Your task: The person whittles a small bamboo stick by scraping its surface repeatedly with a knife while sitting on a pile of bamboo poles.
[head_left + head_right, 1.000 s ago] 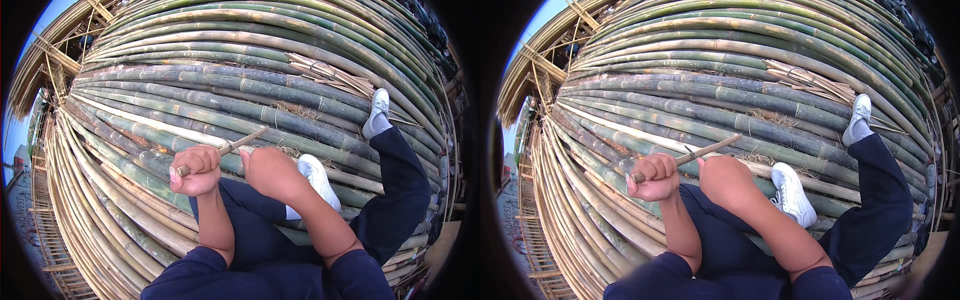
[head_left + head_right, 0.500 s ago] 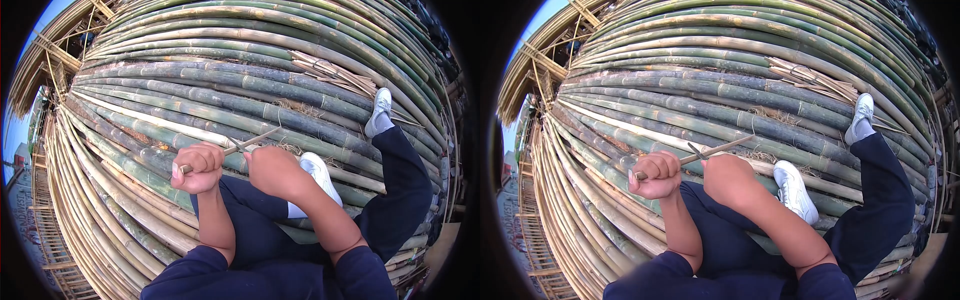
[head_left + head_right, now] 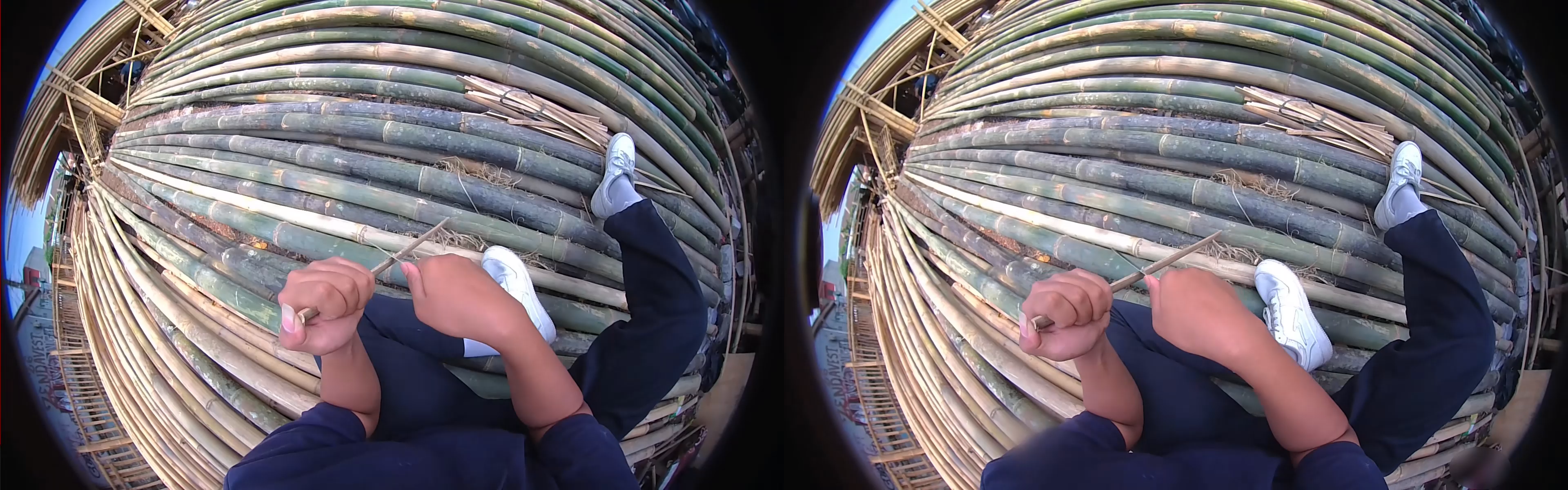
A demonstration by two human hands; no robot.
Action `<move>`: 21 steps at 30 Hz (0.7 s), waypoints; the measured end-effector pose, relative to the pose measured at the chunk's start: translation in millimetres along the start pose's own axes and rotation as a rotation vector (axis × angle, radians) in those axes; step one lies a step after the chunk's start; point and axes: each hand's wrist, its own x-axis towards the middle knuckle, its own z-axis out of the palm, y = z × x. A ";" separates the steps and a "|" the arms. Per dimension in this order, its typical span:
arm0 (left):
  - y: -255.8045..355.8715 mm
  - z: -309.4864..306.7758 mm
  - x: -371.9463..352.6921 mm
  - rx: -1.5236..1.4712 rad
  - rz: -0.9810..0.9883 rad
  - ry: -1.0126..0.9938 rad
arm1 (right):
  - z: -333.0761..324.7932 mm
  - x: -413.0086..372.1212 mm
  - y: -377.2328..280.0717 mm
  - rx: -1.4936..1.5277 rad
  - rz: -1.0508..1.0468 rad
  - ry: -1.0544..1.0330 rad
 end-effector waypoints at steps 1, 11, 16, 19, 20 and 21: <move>5.0 3.4 0.1 0.028 0.007 -0.004 | 3.4 -2.3 -2.0 0.009 -0.038 0.008; -6.8 -3.5 -1.7 0.166 0.084 0.023 | 18.0 9.3 -6.6 -0.072 -0.019 0.080; -5.9 -4.5 -0.8 0.156 0.113 0.029 | 25.7 14.2 -2.3 0.012 -0.057 0.174; -17.5 -10.4 -2.9 0.166 0.139 0.028 | 27.2 21.5 1.9 -0.029 -0.024 0.191; -23.2 -13.6 -4.7 0.167 0.140 0.039 | 27.3 24.2 3.9 -0.086 0.005 0.179; -27.0 -15.8 -6.8 0.166 0.141 0.039 | 29.2 26.6 7.1 -0.087 0.005 0.179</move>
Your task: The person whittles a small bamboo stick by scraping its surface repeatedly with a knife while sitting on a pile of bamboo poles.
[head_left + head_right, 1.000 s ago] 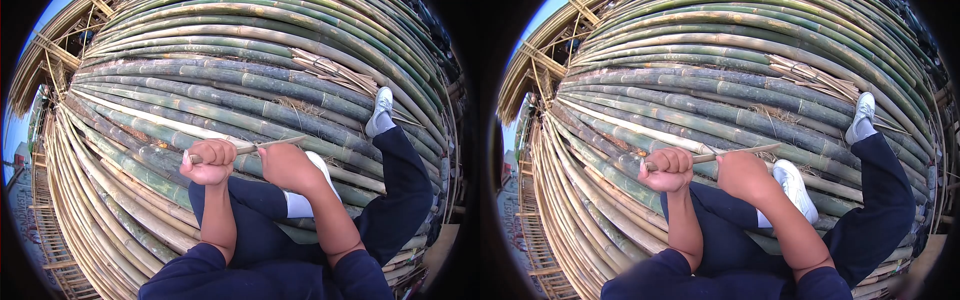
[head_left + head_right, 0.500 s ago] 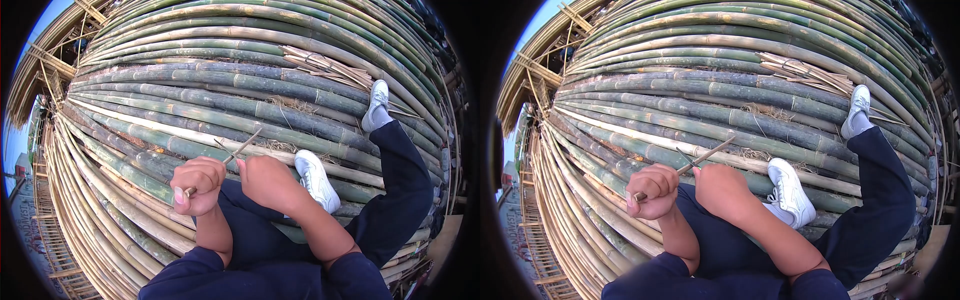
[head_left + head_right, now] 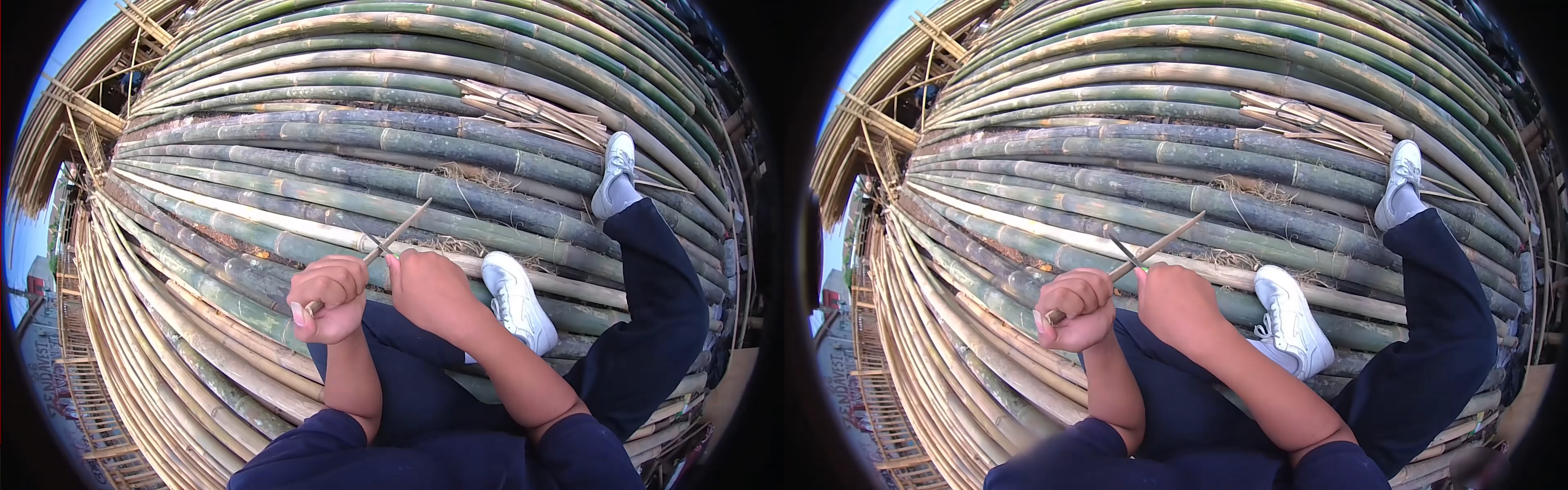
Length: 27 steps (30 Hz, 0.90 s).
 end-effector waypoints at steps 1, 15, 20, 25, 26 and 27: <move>-3.4 -1.4 -1.6 0.004 0.000 0.014 | 3.1 2.6 3.4 -0.003 0.012 0.003; -3.5 -28.8 -0.5 -0.057 -0.029 0.169 | 4.6 31.0 16.8 0.104 -0.026 -0.092; -3.0 -14.6 -1.8 -0.028 -0.034 0.075 | -9.8 -5.1 -8.6 -0.055 -0.023 -0.036; -5.2 -20.4 -0.1 -0.038 -0.031 0.066 | -7.0 24.8 7.8 -0.035 -0.022 -0.104; -4.2 -21.7 -1.2 -0.048 -0.032 0.077 | -5.0 25.9 8.2 -0.020 -0.043 -0.096; -3.1 -19.1 -2.7 -0.048 -0.034 0.079 | -7.6 17.1 2.0 -0.020 -0.042 -0.098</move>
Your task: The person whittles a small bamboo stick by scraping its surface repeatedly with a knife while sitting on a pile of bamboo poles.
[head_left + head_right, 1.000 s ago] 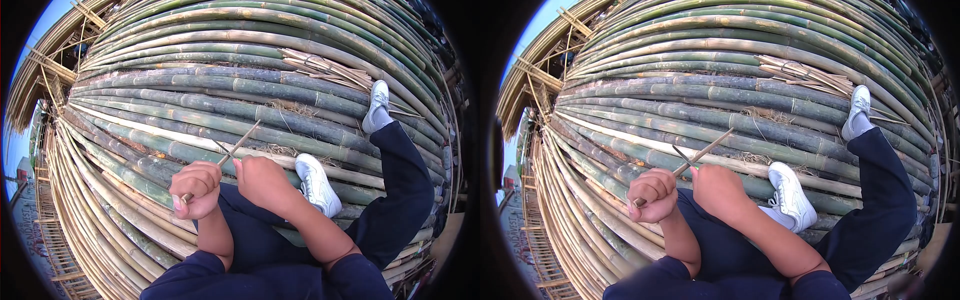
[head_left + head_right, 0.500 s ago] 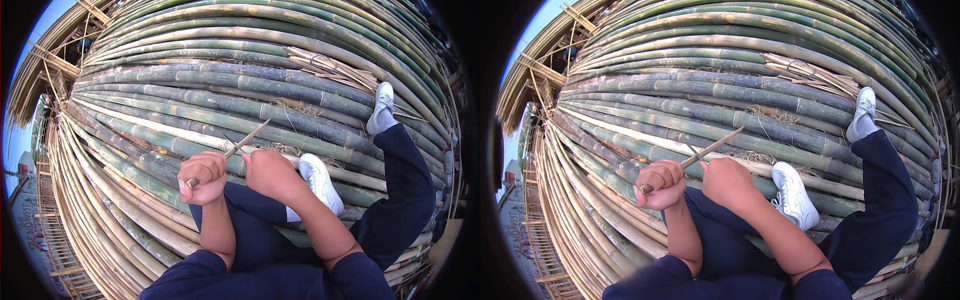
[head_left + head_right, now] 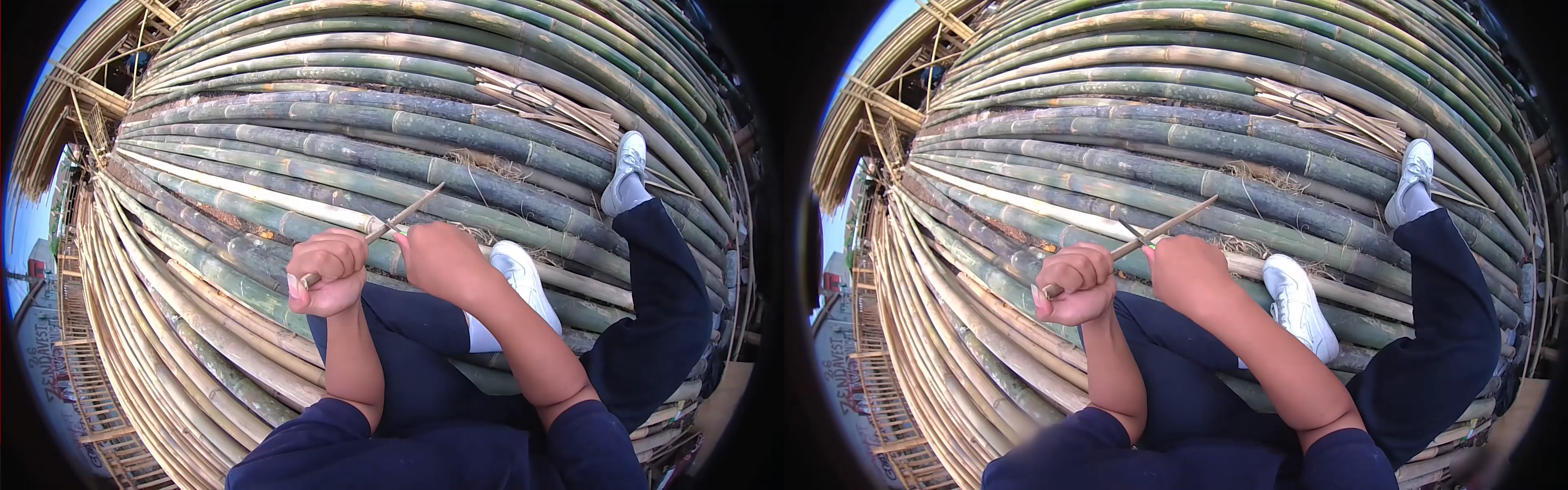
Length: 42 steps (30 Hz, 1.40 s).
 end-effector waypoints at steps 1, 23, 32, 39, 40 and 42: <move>-0.9 3.8 -0.4 0.009 0.005 -0.019 | -5.7 -14.0 -11.1 -0.085 0.048 -0.024; -0.7 1.8 0.0 0.023 0.019 -0.027 | -5.5 -12.0 5.4 -0.146 0.049 -0.001; 0.6 -5.4 0.1 0.017 -0.009 -0.014 | 19.1 15.0 13.2 -0.166 0.100 0.010; -2.8 -10.9 2.6 0.010 -0.015 0.002 | 13.1 15.8 18.0 -0.172 0.099 -0.082; -2.5 -17.2 2.4 -0.025 -0.019 0.035 | 11.6 17.1 20.9 -0.175 0.097 -0.077; -2.9 -19.0 0.5 -0.055 -0.015 0.037 | 8.6 16.5 24.7 -0.151 0.096 -0.106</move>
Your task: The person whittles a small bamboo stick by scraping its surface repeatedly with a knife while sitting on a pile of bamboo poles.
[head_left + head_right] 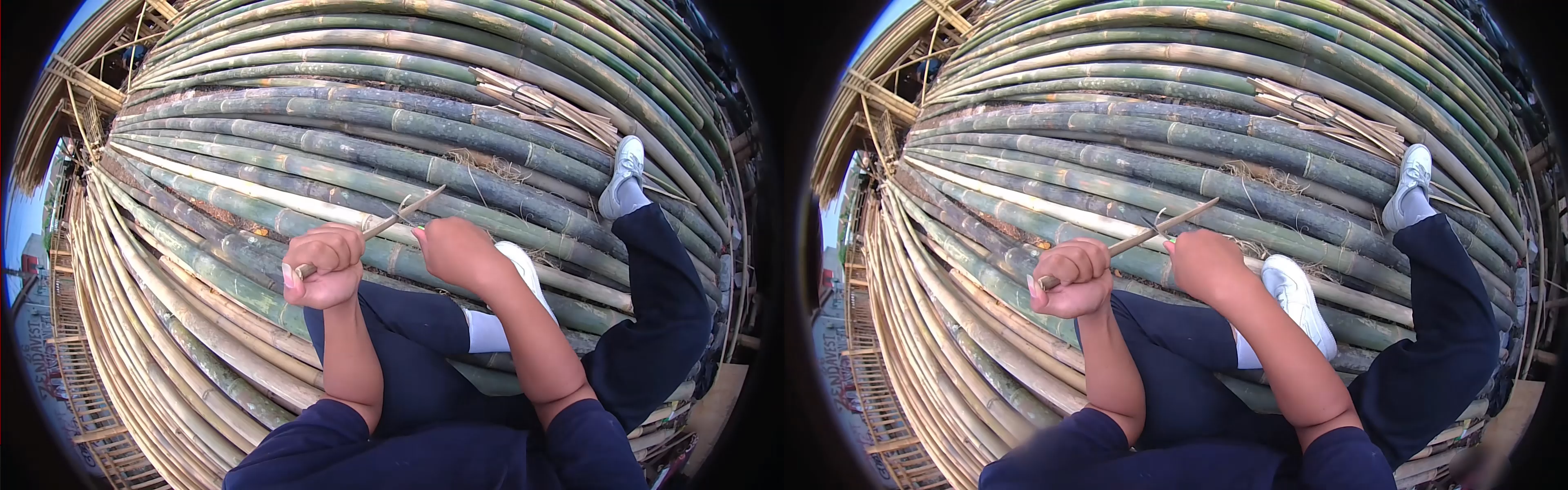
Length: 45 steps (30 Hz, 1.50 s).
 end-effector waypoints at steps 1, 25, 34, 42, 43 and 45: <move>-0.8 6.7 0.2 -0.003 0.000 -0.007 | -2.0 -7.9 -1.9 0.003 0.002 0.007; -4.6 28.9 -3.0 0.120 -0.010 -0.049 | -12.7 -12.7 2.1 -0.088 -0.040 -0.144; -2.7 12.5 -1.7 0.044 -0.003 -0.040 | 14.5 19.8 12.8 -0.004 -0.029 -0.026; -2.6 18.2 -2.3 0.086 0.005 -0.029 | 2.8 -11.1 15.7 -0.028 0.018 -0.089; -3.4 18.4 -1.2 0.073 -0.004 -0.028 | 6.8 -3.6 17.0 -0.028 0.019 -0.085; -4.1 27.4 -2.3 0.091 -0.008 -0.069 | 15.7 16.9 15.8 -0.046 0.039 -0.073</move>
